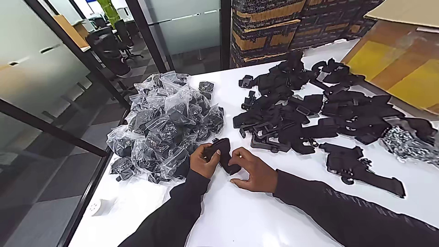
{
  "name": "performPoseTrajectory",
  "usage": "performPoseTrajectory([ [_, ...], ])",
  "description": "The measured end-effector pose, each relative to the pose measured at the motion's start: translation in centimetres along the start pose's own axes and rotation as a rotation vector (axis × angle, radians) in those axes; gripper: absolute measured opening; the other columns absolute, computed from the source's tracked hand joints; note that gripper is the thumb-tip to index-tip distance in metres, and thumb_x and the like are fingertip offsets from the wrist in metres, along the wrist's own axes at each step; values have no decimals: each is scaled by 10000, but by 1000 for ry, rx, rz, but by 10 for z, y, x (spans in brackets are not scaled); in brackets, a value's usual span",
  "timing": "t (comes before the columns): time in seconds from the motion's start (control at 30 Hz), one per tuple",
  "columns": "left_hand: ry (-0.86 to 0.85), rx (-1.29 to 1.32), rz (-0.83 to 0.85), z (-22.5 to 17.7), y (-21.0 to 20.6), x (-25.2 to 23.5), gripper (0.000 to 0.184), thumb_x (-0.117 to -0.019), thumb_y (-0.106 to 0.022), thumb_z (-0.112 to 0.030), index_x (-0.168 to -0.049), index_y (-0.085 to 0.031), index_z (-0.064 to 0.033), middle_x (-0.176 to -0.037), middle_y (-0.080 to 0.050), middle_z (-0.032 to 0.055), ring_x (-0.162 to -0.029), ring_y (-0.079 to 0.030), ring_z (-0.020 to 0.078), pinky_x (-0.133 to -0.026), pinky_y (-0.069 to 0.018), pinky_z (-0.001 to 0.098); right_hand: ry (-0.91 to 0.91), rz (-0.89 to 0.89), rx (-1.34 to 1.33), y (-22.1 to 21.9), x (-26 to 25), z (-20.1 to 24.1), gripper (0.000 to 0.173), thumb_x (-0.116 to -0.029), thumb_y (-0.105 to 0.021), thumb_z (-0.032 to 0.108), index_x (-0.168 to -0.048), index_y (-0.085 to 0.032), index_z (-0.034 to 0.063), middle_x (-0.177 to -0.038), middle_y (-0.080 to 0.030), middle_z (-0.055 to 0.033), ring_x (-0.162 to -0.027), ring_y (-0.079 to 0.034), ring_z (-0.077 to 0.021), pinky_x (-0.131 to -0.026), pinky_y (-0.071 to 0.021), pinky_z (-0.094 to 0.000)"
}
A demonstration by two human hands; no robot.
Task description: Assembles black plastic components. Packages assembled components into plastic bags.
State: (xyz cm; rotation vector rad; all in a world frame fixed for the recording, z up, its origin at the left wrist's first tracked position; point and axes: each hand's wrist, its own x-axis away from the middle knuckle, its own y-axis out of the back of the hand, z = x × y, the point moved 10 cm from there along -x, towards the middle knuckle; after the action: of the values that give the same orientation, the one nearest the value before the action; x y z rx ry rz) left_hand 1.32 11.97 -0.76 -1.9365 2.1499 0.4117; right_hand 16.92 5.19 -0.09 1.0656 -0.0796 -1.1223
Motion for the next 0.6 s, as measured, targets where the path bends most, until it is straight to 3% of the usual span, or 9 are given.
performPoseTrajectory([
  [0.1, -36, -51, 31, -3, -4, 1, 304, -848, -760, -76, -1096, -662, 71, -959, -752, 116, -787, -750, 124, -695, -659, 296, 39, 41, 63, -6, 1, 3, 276, -916, -718, 307, -1144, -704, 154, -1077, -608, -112, -970, -610, -213, -833, -542, -364],
  [0.23, -114, -138, 57, -2, -7, 2, 306, -852, -768, -124, -1096, -683, 40, -940, -756, 90, -796, -736, 104, -731, -641, 296, 125, 63, 149, -8, 1, 11, 183, -977, -620, 221, -1107, -702, 122, -1062, -633, -107, -975, -633, -223, -836, -557, -351],
  [0.37, -152, -235, 80, -1, -9, 3, 337, -854, -785, -181, -1105, -693, 25, -924, -764, 77, -791, -739, 103, -742, -643, 317, 206, 35, 251, -7, 2, 21, 196, -994, -551, 159, -1128, -684, 102, -1082, -690, -88, -965, -677, -226, -808, -574, -353],
  [0.5, -167, -309, 96, -1, -11, 4, 360, -848, -788, -227, -1106, -714, 13, -919, -773, 76, -799, -747, 117, -760, -638, 360, 217, -11, 265, -2, 1, 28, 324, -1001, -527, 147, -1305, -638, 117, -1045, -682, -103, -873, -692, -233, -703, -585, -369],
  [0.6, -186, -321, 110, -2, -13, 5, 363, -848, -789, -235, -1101, -721, 17, -912, -773, 82, -789, -746, 116, -752, -638, 351, 232, -71, 317, 5, 1, 32, 322, -981, -543, 152, -1280, -652, 99, -1038, -683, -116, -879, -691, -240, -707, -584, -366],
])
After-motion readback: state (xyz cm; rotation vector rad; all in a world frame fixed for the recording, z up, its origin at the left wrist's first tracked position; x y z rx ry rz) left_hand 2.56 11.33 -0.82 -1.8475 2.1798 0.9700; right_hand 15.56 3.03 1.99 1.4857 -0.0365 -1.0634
